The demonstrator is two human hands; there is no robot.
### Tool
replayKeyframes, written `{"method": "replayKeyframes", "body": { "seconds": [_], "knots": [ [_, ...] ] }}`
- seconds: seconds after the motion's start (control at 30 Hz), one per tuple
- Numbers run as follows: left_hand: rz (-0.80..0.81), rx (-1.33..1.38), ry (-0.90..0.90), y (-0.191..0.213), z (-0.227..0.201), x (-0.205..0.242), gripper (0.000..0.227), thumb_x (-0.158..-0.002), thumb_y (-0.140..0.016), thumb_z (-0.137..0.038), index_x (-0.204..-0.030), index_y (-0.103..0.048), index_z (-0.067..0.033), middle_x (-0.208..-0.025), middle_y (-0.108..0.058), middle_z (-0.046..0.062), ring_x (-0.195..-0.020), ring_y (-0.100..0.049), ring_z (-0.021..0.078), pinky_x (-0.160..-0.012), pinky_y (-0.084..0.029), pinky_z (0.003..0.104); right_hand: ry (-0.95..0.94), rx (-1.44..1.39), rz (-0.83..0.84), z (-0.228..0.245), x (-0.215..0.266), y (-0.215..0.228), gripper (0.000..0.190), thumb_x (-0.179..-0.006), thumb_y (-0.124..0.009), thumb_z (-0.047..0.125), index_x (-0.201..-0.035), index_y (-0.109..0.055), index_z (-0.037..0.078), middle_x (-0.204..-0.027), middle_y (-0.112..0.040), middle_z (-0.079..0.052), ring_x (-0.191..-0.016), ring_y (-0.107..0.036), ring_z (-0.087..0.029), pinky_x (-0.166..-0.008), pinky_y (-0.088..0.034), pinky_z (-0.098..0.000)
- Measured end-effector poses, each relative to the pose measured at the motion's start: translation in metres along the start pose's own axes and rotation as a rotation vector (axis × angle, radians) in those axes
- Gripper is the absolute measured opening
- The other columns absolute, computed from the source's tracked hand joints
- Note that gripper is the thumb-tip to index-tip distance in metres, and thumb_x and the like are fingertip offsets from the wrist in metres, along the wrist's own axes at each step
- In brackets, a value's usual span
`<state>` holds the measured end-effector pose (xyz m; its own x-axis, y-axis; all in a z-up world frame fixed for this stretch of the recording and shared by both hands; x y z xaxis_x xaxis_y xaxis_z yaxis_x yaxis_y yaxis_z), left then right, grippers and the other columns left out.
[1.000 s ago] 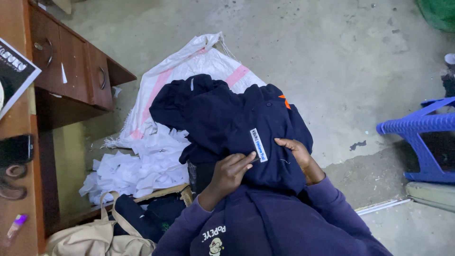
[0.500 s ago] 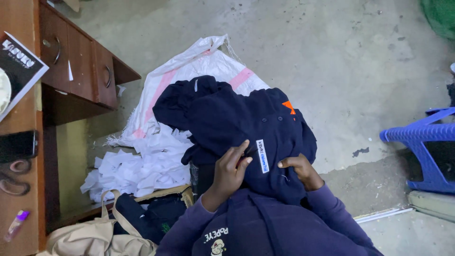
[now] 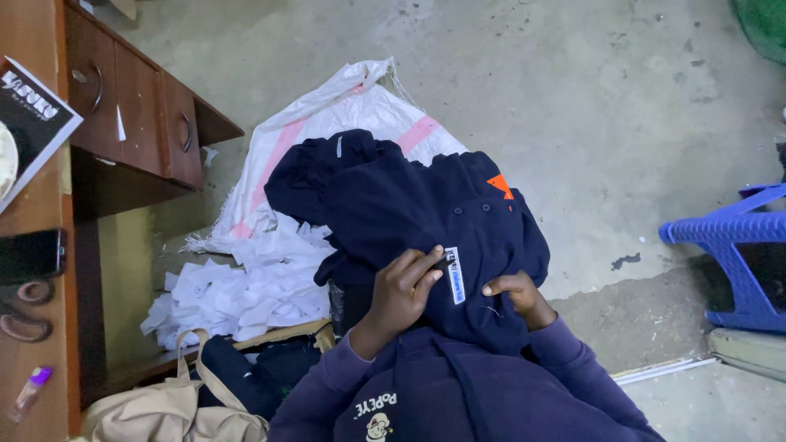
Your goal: Trimming excess labels or threads from dark blue garments using scissors
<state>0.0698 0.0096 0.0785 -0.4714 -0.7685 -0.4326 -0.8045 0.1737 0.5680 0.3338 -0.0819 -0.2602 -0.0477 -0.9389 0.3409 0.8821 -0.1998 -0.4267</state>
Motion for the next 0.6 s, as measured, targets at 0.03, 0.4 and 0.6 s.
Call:
{"method": "replayKeyframes", "body": {
  "seconds": [0.03,0.4,0.6],
  "knots": [
    [0.000,-0.001,0.000,0.001,0.001,-0.001,0.033,-0.105,-0.066,-0.026,-0.133,-0.075,-0.0118,-0.091,-0.069,0.009,-0.077,-0.074,0.0320,-0.062,-0.062,0.042,0.000,-0.001,0.000,-0.013,-0.003,0.012,0.042,-0.055,-0.077,-0.010,-0.095,-0.077,-0.021,-0.107,-0.078,-0.035,-0.106,-0.075,-0.045,-0.099,-0.055,-0.0638],
    [0.100,0.028,-0.048,0.009,0.003,-0.009,0.031,-0.106,-0.063,-0.029,-0.130,-0.076,-0.0142,-0.091,-0.069,0.010,-0.075,-0.074,0.0345,-0.061,-0.061,0.044,-0.049,-0.086,0.038,-0.073,-0.024,0.062,0.057,-0.059,-0.074,-0.014,-0.116,-0.073,-0.018,-0.114,-0.077,-0.030,-0.113,-0.073,-0.050,-0.102,-0.050,-0.0693],
    [0.116,0.062,-0.051,0.003,0.004,-0.012,0.029,-0.106,-0.064,-0.028,-0.128,-0.076,-0.0117,-0.093,-0.070,0.012,-0.076,-0.074,0.0361,-0.061,-0.061,0.044,-0.044,0.017,0.083,-0.040,-0.012,0.030,0.059,-0.057,-0.079,-0.014,-0.116,-0.076,-0.013,-0.114,-0.080,-0.027,-0.111,-0.075,-0.046,-0.100,-0.053,-0.0662]
  ]
}}
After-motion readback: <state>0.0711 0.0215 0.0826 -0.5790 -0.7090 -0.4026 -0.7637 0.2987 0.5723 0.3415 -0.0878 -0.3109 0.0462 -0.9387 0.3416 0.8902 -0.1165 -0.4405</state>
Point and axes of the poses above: each hand's wrist, its own x-axis away from the middle knuckle, its own y-axis out of the back of the hand, z = x × y, the point moved 7 cm from there along -x, towards the middle knuckle
